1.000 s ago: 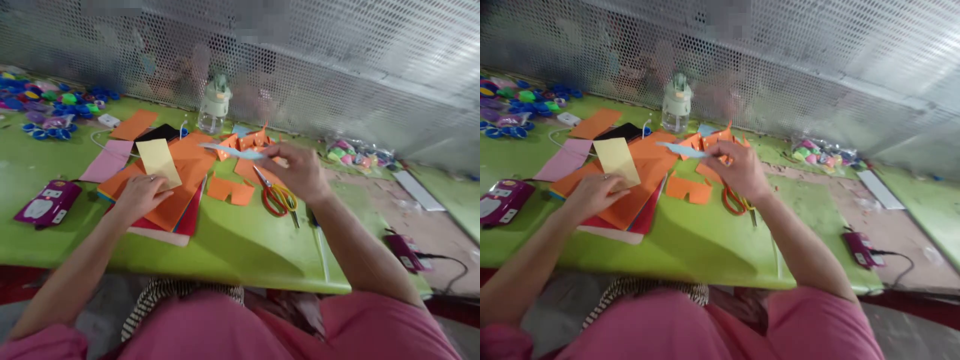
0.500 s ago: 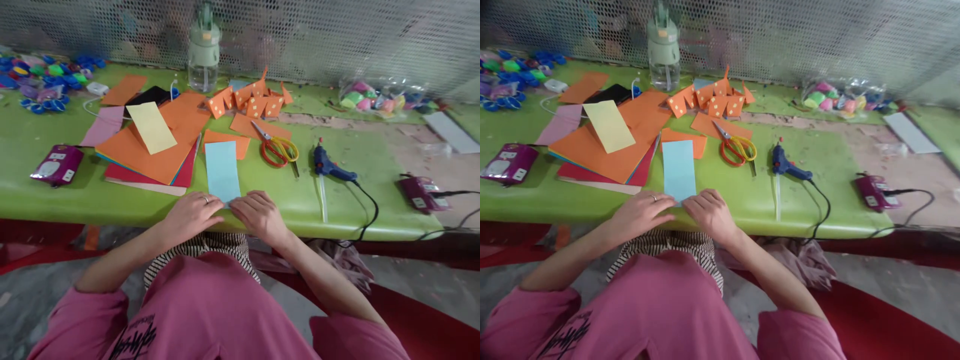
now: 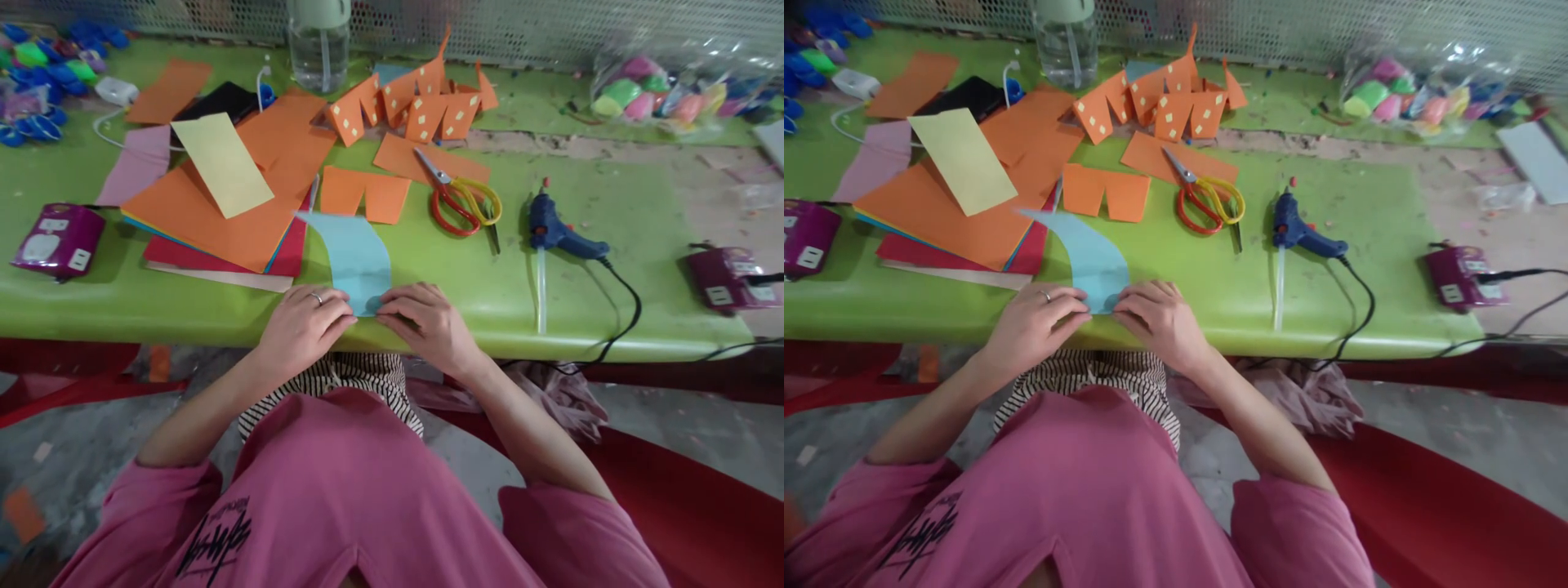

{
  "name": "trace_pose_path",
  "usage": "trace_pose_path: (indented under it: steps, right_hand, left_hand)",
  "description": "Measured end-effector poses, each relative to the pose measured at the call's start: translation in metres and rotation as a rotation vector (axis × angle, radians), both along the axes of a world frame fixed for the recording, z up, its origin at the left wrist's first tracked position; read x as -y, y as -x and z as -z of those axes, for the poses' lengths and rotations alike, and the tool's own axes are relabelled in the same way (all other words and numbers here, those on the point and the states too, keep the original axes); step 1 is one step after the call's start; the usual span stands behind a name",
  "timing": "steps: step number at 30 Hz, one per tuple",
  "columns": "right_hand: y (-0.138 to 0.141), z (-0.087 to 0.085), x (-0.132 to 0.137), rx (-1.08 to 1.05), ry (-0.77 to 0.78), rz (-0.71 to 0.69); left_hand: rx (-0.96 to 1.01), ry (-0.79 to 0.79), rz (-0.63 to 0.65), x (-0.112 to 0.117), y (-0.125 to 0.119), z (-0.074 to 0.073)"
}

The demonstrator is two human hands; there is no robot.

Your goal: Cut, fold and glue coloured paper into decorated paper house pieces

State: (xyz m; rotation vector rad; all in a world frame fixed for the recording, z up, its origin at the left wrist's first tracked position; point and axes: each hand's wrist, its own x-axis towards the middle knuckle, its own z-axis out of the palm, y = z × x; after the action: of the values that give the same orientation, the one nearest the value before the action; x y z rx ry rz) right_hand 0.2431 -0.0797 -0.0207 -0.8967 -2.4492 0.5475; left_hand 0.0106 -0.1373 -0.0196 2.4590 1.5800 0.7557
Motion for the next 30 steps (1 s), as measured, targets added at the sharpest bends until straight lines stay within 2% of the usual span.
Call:
trace_pose_path:
  steps: [8,12,16,19,22,30]
  right_hand:
    - [0.006,-0.005,-0.001,-0.043,0.069,0.087]
    - [0.010,-0.005,-0.004,-0.018,0.053,0.095]
    - [0.016,-0.005,-0.014,0.048,-0.134,0.189]
    - [0.018,-0.004,-0.022,0.127,-0.245,0.187]
    - [0.016,-0.001,-0.024,0.142,-0.208,0.119]
    - [0.013,0.002,-0.026,-0.022,0.004,0.106]
  left_hand:
    - [0.009,0.086,-0.084,-0.001,-0.005,-0.008]
    - [-0.013,0.095,-0.074,-0.006,-0.005,-0.011]
    - [-0.116,0.009,-0.152,-0.020,-0.002,-0.010]
    - [-0.117,0.027,-0.109,-0.027,0.001,-0.008]
    - [-0.080,0.074,-0.033,-0.028,0.001,-0.007]
    - [-0.065,0.088,-0.052,-0.030,0.001,-0.009]
